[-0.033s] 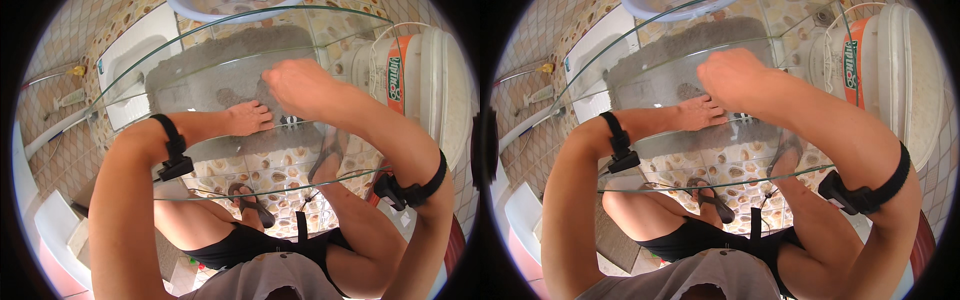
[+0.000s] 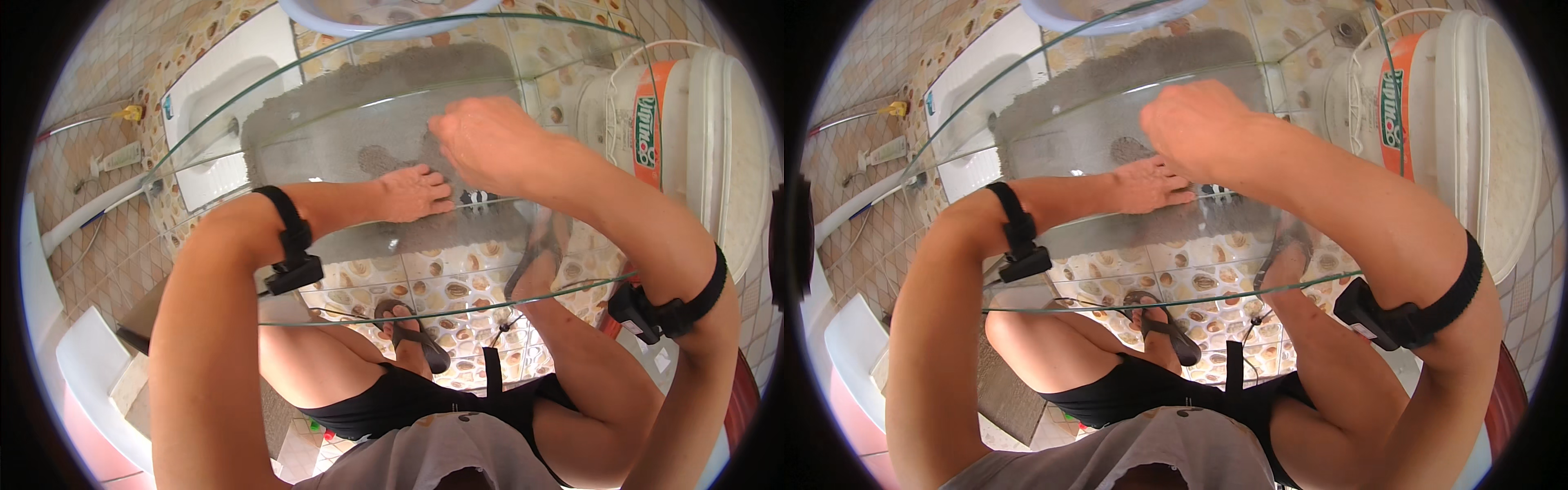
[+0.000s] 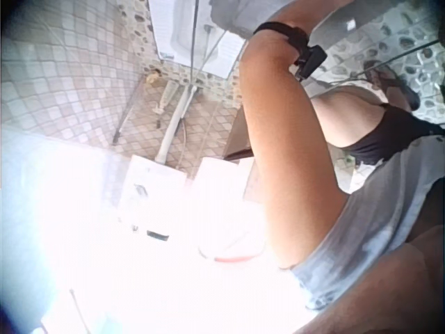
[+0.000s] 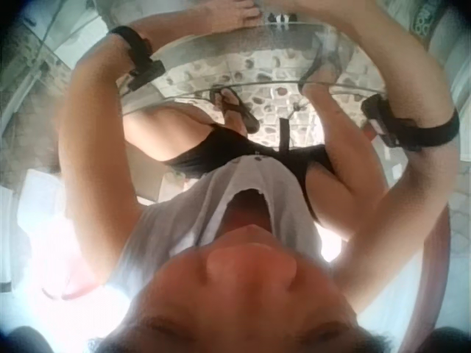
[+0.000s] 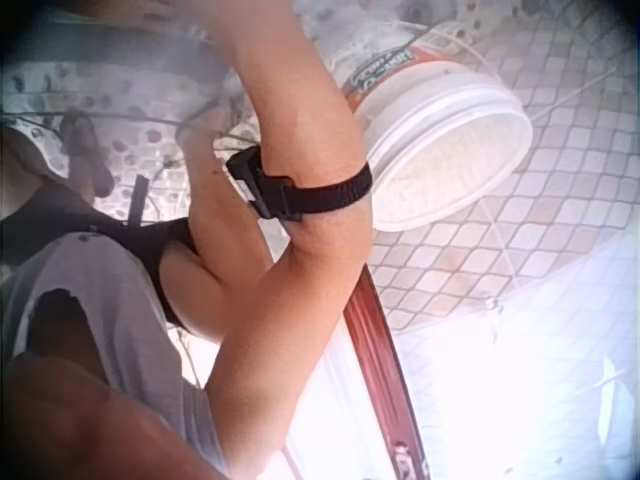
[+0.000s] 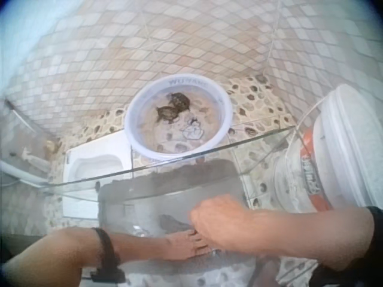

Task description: The person scrubs the interior glass walls of a small aquarium with a sponge, then pours water from a bucket into the tank. Two turtles are visible in a separate basin nearby.

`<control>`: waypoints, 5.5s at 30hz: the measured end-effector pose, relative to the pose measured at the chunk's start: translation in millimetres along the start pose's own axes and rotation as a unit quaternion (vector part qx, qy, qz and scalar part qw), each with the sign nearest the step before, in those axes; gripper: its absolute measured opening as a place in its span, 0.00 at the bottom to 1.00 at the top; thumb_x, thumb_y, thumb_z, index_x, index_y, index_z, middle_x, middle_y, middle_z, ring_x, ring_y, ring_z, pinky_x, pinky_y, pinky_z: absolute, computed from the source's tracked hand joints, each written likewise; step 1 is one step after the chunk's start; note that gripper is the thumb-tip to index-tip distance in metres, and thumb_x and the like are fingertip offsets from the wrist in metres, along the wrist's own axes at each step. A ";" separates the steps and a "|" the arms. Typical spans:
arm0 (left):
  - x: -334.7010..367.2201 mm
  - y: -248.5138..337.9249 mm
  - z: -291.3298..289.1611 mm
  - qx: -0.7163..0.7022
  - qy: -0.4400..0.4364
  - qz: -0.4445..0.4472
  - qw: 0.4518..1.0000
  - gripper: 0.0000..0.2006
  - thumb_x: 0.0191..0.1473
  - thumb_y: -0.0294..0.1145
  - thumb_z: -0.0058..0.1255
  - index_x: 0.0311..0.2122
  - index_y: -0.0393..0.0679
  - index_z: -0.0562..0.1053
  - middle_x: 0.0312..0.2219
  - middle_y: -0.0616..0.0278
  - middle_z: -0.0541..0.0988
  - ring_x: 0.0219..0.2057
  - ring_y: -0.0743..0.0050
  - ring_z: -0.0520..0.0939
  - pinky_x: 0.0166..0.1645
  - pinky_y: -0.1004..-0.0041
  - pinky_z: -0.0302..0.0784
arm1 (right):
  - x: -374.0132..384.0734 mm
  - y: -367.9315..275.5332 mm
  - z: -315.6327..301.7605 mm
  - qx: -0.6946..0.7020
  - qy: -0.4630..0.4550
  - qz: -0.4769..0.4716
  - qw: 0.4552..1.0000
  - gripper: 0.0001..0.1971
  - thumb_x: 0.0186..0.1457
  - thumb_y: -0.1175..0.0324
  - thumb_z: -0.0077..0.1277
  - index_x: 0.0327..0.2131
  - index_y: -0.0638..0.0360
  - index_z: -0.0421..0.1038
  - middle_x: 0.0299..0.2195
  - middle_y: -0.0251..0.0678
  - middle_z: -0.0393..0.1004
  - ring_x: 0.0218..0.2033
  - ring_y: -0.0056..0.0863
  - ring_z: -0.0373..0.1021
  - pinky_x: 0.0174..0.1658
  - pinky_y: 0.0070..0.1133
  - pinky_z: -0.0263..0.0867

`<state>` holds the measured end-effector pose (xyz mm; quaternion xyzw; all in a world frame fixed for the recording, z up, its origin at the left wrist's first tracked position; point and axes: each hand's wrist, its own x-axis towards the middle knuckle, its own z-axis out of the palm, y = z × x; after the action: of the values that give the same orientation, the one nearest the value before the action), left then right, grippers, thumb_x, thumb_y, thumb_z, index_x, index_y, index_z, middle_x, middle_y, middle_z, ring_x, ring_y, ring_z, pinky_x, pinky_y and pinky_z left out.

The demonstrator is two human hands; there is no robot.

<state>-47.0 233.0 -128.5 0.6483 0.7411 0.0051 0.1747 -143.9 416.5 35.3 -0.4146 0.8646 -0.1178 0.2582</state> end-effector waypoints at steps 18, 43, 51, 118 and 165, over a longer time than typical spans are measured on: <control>19.4 -10.0 -4.1 -0.020 -0.014 0.011 1.000 0.22 0.59 0.34 0.46 0.60 0.56 0.69 0.49 0.65 0.71 0.56 0.62 0.70 0.60 0.61 0.64 | -5.0 -0.4 -21.5 -0.005 0.007 0.024 1.000 0.07 0.51 0.73 0.54 0.32 0.64 0.78 0.31 0.51 0.80 0.35 0.50 0.78 0.38 0.39 0.75; 62.4 -21.6 -26.7 0.034 -0.075 0.055 0.995 0.25 0.58 0.36 0.51 0.62 0.60 0.68 0.54 0.66 0.70 0.57 0.61 0.71 0.58 0.59 0.66 | 3.3 10.4 -32.7 -0.003 -0.056 0.073 0.996 0.10 0.59 0.68 0.50 0.36 0.65 0.76 0.35 0.50 0.80 0.39 0.51 0.77 0.42 0.41 0.74; 91.5 -35.1 -26.2 0.019 -0.096 0.088 0.991 0.21 0.61 0.37 0.47 0.60 0.59 0.70 0.55 0.63 0.70 0.58 0.59 0.72 0.60 0.54 0.67 | -13.9 15.5 -55.8 -0.015 0.065 0.059 0.996 0.07 0.54 0.71 0.50 0.31 0.66 0.75 0.32 0.54 0.79 0.35 0.53 0.76 0.37 0.44 0.72; 208.4 -41.6 23.0 -0.194 0.143 0.015 0.970 0.24 0.64 0.38 0.42 0.64 0.77 0.66 0.48 0.54 0.79 0.51 0.51 0.80 0.47 0.50 0.76 | -149.0 43.2 -9.3 -0.126 0.169 0.069 0.975 0.03 0.47 0.70 0.57 0.28 0.56 0.75 0.28 0.34 0.77 0.32 0.33 0.78 0.33 0.28 0.75; 156.2 -44.8 -48.6 -0.249 0.066 0.100 0.961 0.26 0.48 0.29 0.53 0.56 0.45 0.74 0.57 0.51 0.73 0.59 0.46 0.71 0.64 0.53 0.65 | -147.7 47.7 -6.7 -0.082 0.176 0.066 0.979 0.09 0.42 0.71 0.60 0.28 0.58 0.71 0.26 0.36 0.74 0.31 0.37 0.77 0.33 0.31 0.73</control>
<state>-118.3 386.8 -132.8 0.6534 0.6577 0.2491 0.2800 -101.7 561.3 72.5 -0.3493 0.9286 -0.1003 0.0747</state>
